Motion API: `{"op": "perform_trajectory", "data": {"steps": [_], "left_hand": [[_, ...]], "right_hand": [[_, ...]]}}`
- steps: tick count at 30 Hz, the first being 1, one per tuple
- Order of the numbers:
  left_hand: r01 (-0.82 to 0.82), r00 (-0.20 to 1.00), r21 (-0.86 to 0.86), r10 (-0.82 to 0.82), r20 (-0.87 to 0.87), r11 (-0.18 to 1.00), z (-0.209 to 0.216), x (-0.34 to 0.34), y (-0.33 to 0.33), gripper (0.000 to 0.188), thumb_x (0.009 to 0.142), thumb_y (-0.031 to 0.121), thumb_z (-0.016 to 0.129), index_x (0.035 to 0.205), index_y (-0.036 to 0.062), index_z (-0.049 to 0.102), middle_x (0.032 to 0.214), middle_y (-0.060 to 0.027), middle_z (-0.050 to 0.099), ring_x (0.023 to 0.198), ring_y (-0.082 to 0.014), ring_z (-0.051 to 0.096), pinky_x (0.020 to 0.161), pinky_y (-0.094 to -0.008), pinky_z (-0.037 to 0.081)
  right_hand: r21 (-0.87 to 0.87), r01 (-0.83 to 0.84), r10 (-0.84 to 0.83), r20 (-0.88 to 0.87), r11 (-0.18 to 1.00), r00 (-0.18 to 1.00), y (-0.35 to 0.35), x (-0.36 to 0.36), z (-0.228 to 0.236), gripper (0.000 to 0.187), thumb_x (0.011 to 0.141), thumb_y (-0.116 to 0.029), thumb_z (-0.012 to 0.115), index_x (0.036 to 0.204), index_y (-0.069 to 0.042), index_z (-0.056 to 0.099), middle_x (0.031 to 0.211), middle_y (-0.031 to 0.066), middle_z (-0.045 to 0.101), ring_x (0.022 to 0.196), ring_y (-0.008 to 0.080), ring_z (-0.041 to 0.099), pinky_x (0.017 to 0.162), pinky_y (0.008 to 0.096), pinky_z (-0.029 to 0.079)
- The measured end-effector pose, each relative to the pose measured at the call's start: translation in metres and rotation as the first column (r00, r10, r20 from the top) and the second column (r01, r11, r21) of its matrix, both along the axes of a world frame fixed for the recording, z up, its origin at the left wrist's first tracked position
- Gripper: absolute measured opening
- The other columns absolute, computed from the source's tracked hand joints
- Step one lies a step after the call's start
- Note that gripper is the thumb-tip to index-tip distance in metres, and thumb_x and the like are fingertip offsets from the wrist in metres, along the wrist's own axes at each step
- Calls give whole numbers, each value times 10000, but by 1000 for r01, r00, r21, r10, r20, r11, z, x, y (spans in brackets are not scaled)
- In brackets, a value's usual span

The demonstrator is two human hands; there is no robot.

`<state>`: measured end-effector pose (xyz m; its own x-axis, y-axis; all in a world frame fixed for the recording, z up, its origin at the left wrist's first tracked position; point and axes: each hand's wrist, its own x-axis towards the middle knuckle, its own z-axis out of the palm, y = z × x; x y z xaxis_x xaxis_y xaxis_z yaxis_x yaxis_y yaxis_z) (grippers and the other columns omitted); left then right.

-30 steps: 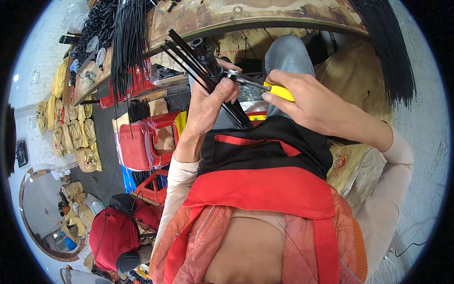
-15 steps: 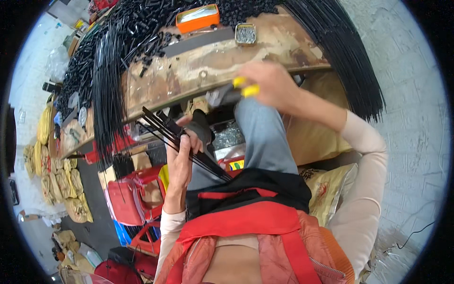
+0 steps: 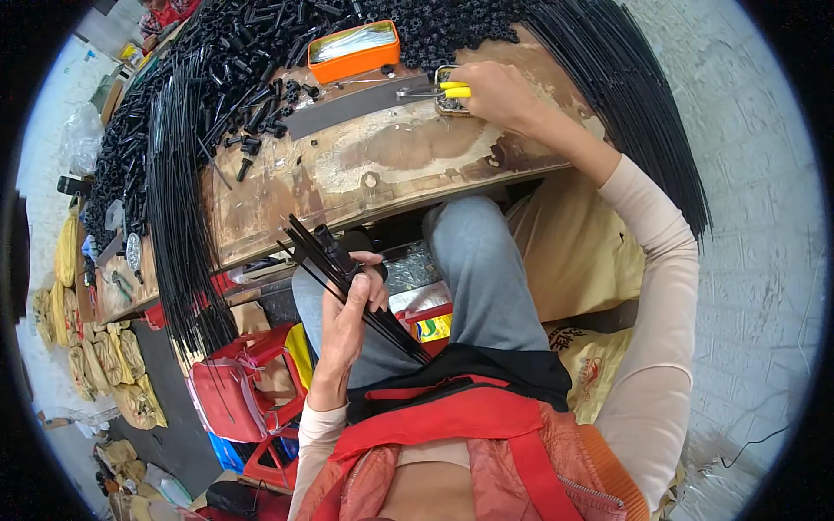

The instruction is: Assembling a brush by inserting black filaments into a base and securing them with pliers.

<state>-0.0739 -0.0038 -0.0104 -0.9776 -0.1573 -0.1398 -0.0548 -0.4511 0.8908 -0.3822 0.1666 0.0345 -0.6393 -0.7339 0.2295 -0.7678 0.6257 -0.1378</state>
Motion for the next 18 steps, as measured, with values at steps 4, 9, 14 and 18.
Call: {"op": "perform_trajectory", "data": {"steps": [4, 9, 14, 18], "left_hand": [[-14, 1000, 11, 15, -23, 1000, 6, 9, 5, 329, 990, 229, 541, 1171, -42, 489, 734, 25, 436, 651, -70, 399, 612, -234, 359], [-33, 997, -29, 31, -65, 999, 13, 27, 11, 298, 987, 226, 548, 1152, -18, 507, 723, 21, 454, 652, -67, 413, 605, -229, 361], [-69, 993, -61, 62, -102, 996, 18, 48, 14, 287, 987, 230, 550, 1139, -11, 521, 717, 18, 464, 645, -66, 420, 601, -229, 361], [-101, 987, -92, 89, -133, 991, 23, 65, 16, 279, 985, 230, 554, 1123, -11, 533, 715, 18, 468, 641, -67, 422, 596, -225, 355]], "right_hand": [[9, -33, 33, -32, 999, 999, 0, -10, -12, 230, 817, -172, 609, 1012, -66, 666, 979, 164, 672, 926, 371, 623, 779, 469, 487], [-151, 68, -42, 169, 986, 985, 7, -24, -5, 243, 818, -244, 654, 937, -34, 669, 769, 136, 654, 714, 290, 627, 664, 395, 482], [-307, 290, 6, 696, 907, 718, -7, -39, 0, 232, 748, -228, 712, 737, -6, 646, 637, 32, 616, 487, 111, 559, 460, 262, 438], [-295, 399, 75, 873, 868, 482, -6, -36, 16, 181, 799, -185, 679, 779, -10, 641, 678, 39, 610, 534, 127, 569, 470, 267, 455]]}}
